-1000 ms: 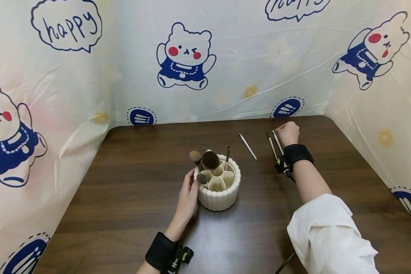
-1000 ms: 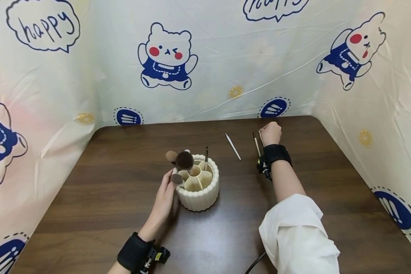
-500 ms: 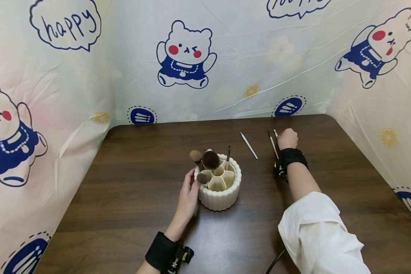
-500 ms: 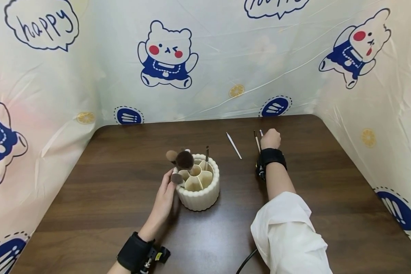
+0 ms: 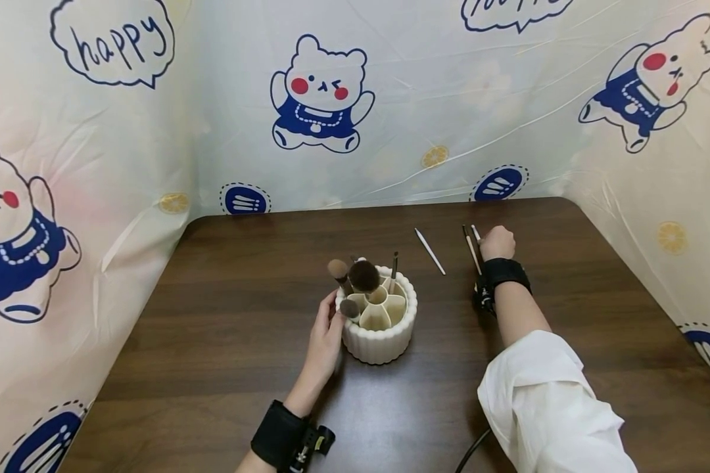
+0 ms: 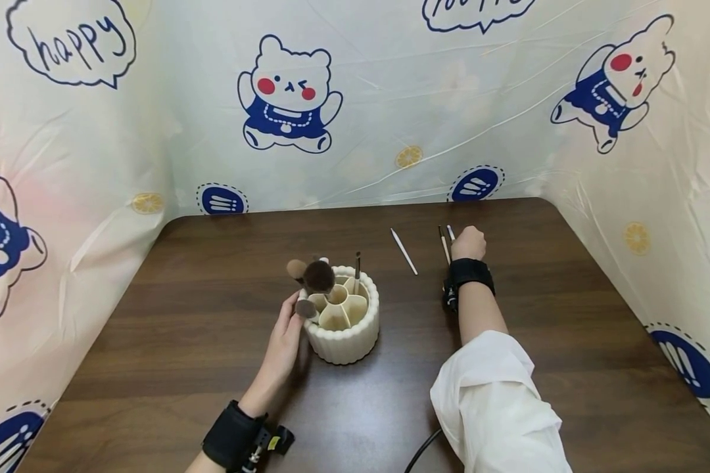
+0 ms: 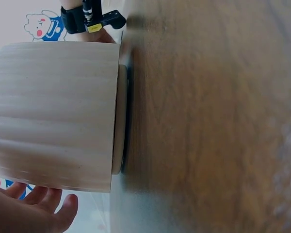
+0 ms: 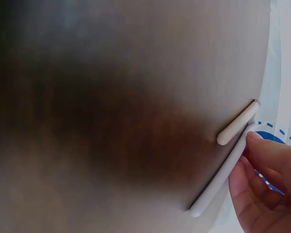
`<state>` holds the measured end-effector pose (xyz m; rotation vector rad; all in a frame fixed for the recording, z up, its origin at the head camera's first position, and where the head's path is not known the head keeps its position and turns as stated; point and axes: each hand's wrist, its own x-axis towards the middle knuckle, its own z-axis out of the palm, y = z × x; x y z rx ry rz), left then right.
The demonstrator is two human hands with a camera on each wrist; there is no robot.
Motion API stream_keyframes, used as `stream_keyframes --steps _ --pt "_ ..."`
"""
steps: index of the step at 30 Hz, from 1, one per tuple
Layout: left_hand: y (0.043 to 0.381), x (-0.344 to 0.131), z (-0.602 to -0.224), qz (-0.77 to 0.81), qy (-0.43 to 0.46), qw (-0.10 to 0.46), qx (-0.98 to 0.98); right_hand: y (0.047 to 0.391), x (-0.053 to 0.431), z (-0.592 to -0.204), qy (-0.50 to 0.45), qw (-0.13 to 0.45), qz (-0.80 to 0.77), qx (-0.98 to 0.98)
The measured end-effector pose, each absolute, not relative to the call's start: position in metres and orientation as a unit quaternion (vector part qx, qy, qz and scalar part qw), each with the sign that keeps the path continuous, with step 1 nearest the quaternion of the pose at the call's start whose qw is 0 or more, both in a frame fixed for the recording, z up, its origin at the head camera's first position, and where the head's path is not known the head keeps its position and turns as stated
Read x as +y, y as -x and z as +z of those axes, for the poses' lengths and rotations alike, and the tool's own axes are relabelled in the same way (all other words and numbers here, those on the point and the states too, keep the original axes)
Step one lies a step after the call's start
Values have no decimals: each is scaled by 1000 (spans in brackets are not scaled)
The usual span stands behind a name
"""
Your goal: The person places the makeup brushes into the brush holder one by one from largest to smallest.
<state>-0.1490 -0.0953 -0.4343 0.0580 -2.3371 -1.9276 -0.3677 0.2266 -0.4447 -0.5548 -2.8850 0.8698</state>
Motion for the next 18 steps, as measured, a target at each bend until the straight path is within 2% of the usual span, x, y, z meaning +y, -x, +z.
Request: stream_keyframes --steps 11,18 --pt "148 -95 -435 -640 -10 54 -766 366 230 -444 164 12 237 -957" --pt "150 -95 -437 -640 -15 57 -767 360 231 -437 111 2 222 -969"
